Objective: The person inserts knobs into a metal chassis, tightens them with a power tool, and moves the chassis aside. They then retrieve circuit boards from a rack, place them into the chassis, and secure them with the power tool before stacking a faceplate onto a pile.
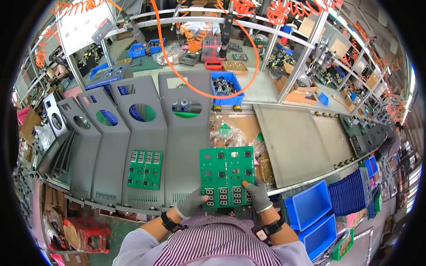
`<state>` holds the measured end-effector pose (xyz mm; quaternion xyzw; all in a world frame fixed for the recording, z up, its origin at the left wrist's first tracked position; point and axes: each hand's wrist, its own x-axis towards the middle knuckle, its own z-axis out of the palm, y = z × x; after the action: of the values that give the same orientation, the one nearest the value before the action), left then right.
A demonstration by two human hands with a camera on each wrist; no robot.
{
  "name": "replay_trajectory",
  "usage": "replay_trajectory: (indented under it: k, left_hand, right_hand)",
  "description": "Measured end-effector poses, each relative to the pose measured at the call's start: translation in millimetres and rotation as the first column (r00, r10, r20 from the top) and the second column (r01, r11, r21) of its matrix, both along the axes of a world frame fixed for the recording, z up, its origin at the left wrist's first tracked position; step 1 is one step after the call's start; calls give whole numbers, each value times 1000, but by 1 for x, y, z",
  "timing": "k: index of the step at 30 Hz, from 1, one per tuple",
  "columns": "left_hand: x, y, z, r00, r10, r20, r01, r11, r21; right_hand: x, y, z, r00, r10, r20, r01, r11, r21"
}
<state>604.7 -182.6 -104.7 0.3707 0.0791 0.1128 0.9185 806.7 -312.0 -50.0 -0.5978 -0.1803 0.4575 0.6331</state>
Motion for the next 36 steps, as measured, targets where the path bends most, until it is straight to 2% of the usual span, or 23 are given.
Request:
replay_trajectory:
  k: [1,4,5,8,9,14,17,19,22,23,25,28,31,34,35,36]
  left_hand:
    - [-2,-6,-1,997,49,-61,-50,999,-8]
    - [-11,-10,7,985,122,-122,-131,989,-70]
    - [-13,-11,3,978,163,-129,-171,984,-55]
    - [-22,-12,3,975,187,-120,-189,982,-8]
    - [-25,-11,4,979,158,-132,-159,987,2]
    - [-33,-9,-1,987,26,-157,-17,998,54]
    - [-34,-13,-7,986,33,-166,-3,984,176]
    - [-36,-13,-4,985,15,-174,23,976,215]
    - [-44,-28,-13,971,42,-237,12,976,219]
    - [-44,-35,-17,979,66,-195,-29,982,185]
    - [-46,-46,-24,973,114,-199,-76,979,188]
    - [-46,-50,-25,965,164,-207,-130,977,171]
    - [-43,-47,-19,953,199,-230,-159,971,180]
    - [-42,-42,-6,928,189,-320,-115,965,234]
    - [-39,-44,2,919,246,-307,-185,959,215]
    - [-38,-42,1,918,261,-298,-180,945,271]
  right_hand:
    - [-4,1,-8,1000,-16,-14,16,1000,-9]
    - [-16,0,-10,976,83,201,-85,996,-1]
    - [-19,-1,-2,963,161,217,-153,987,-54]
    - [-13,-9,-15,921,298,252,-292,954,-65]
    - [-14,-14,-14,932,319,169,-313,948,-63]
    - [-30,-27,3,949,295,106,-291,955,-50]
    - [-37,-35,-11,958,280,62,-280,960,-7]
    - [-41,-42,-23,951,276,137,-273,961,-38]
    - [-48,-56,-41,915,253,313,-231,967,-105]
    - [-50,-59,-40,889,257,379,-216,965,-148]
    - [-54,-64,-32,823,304,480,-174,939,-297]
    - [-62,-58,-14,830,305,467,-109,910,-401]
    - [-61,-55,-29,838,307,452,-71,882,-467]
    - [-63,-47,-12,870,254,422,-52,899,-434]
    - [-63,-46,-26,847,196,494,-36,949,-315]
    - [-60,-48,-32,861,195,471,-43,949,-313]
